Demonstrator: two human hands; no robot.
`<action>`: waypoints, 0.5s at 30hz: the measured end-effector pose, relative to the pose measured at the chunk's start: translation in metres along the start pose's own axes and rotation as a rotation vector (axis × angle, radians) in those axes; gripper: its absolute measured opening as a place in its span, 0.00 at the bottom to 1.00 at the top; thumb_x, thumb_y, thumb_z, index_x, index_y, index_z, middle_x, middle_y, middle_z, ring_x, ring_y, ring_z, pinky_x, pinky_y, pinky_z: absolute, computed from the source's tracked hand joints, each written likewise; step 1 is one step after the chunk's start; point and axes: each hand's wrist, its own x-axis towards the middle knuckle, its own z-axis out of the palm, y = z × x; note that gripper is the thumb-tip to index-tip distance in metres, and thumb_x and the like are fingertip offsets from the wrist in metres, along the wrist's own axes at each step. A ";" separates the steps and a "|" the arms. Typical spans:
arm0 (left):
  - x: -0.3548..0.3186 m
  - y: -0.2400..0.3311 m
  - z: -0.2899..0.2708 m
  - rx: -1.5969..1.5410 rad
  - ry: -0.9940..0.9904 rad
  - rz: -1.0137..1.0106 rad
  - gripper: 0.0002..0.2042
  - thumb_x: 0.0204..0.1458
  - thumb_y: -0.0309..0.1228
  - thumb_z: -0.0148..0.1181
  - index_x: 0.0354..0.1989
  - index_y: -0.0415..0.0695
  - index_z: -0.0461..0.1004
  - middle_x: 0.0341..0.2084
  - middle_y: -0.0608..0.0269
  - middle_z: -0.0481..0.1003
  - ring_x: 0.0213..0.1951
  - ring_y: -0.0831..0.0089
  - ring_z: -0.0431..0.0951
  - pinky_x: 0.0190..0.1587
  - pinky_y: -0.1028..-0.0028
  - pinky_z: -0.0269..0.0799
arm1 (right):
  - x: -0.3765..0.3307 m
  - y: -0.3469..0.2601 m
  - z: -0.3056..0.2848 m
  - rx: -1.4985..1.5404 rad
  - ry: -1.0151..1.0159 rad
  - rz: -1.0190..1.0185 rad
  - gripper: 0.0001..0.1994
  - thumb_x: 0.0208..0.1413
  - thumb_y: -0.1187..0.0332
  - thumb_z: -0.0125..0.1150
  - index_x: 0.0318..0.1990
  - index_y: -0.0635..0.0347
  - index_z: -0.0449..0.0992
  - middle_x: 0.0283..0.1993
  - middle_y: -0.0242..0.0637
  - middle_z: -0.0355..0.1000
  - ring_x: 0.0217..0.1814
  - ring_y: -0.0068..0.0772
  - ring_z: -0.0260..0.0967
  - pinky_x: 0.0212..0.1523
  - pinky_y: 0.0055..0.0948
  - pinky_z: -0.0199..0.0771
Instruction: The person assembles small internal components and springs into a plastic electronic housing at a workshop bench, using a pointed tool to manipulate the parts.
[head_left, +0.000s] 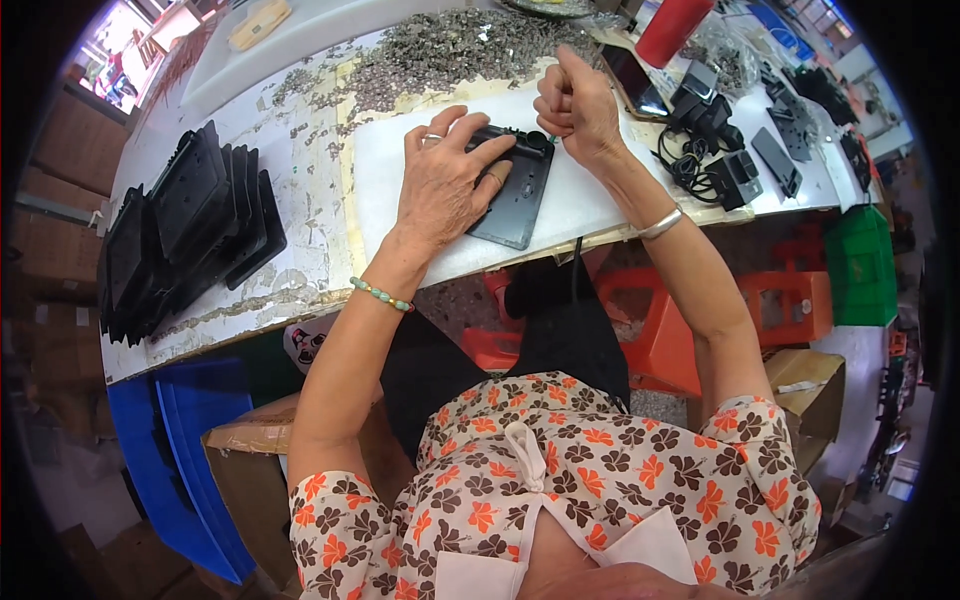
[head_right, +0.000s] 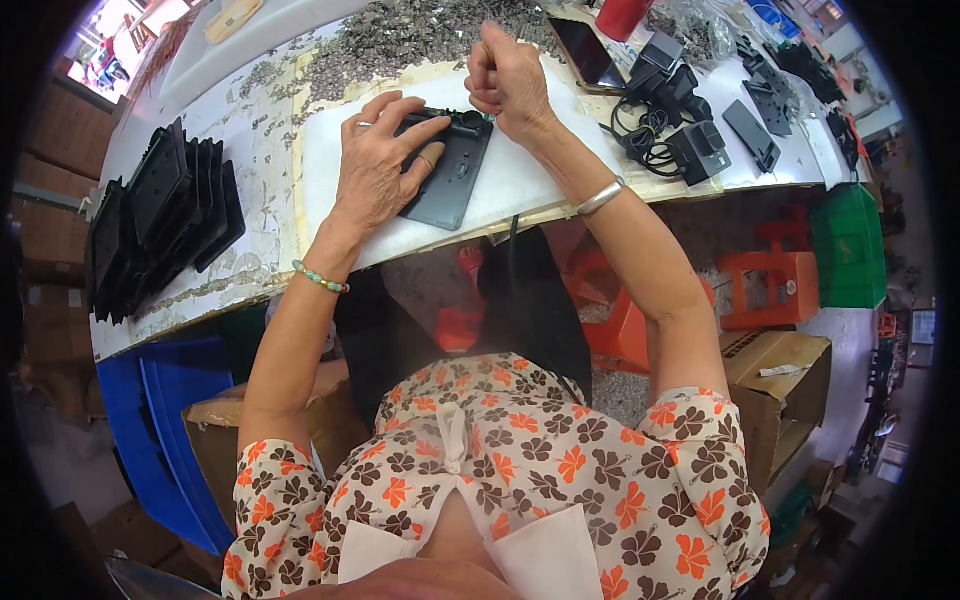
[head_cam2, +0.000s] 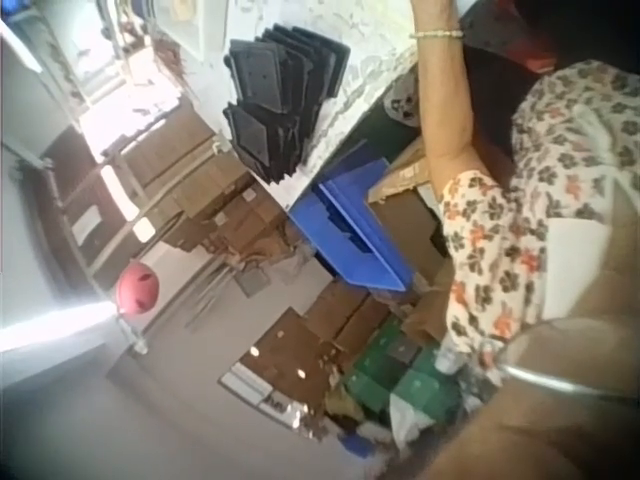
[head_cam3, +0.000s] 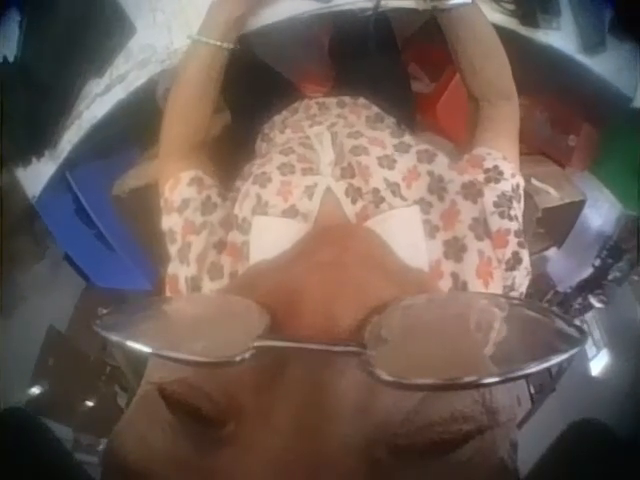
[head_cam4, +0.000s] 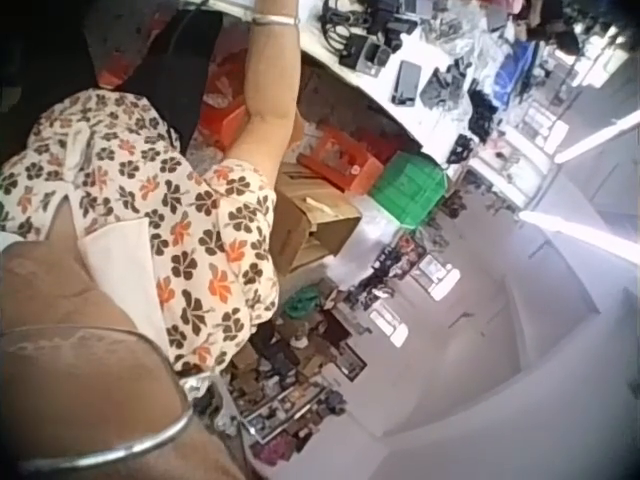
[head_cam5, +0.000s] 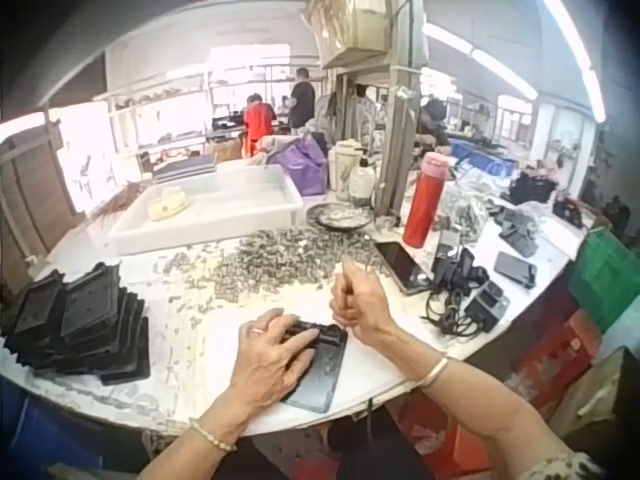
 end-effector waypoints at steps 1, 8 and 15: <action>-0.001 0.000 0.001 -0.004 0.000 -0.001 0.13 0.50 0.37 0.64 0.44 0.54 0.81 0.45 0.62 0.74 0.57 0.61 0.69 0.58 0.57 0.57 | -0.002 -0.003 0.003 -0.016 -0.001 -0.001 0.28 0.67 0.52 0.45 0.14 0.54 0.57 0.14 0.23 0.45 0.14 0.16 0.39 0.14 0.21 0.36; -0.002 0.000 0.005 0.052 -0.025 0.034 0.13 0.51 0.35 0.63 0.46 0.53 0.80 0.44 0.64 0.75 0.56 0.62 0.70 0.60 0.59 0.57 | -0.006 -0.001 0.006 0.034 -0.111 0.026 0.28 0.65 0.50 0.46 0.15 0.58 0.62 0.14 0.27 0.52 0.13 0.16 0.43 0.13 0.20 0.39; -0.002 0.001 0.008 0.046 -0.021 0.035 0.13 0.51 0.34 0.63 0.46 0.52 0.81 0.43 0.64 0.75 0.56 0.62 0.70 0.63 0.60 0.56 | -0.013 0.004 0.015 -0.101 -0.123 -0.001 0.28 0.67 0.50 0.44 0.14 0.54 0.57 0.13 0.24 0.47 0.13 0.16 0.39 0.14 0.20 0.37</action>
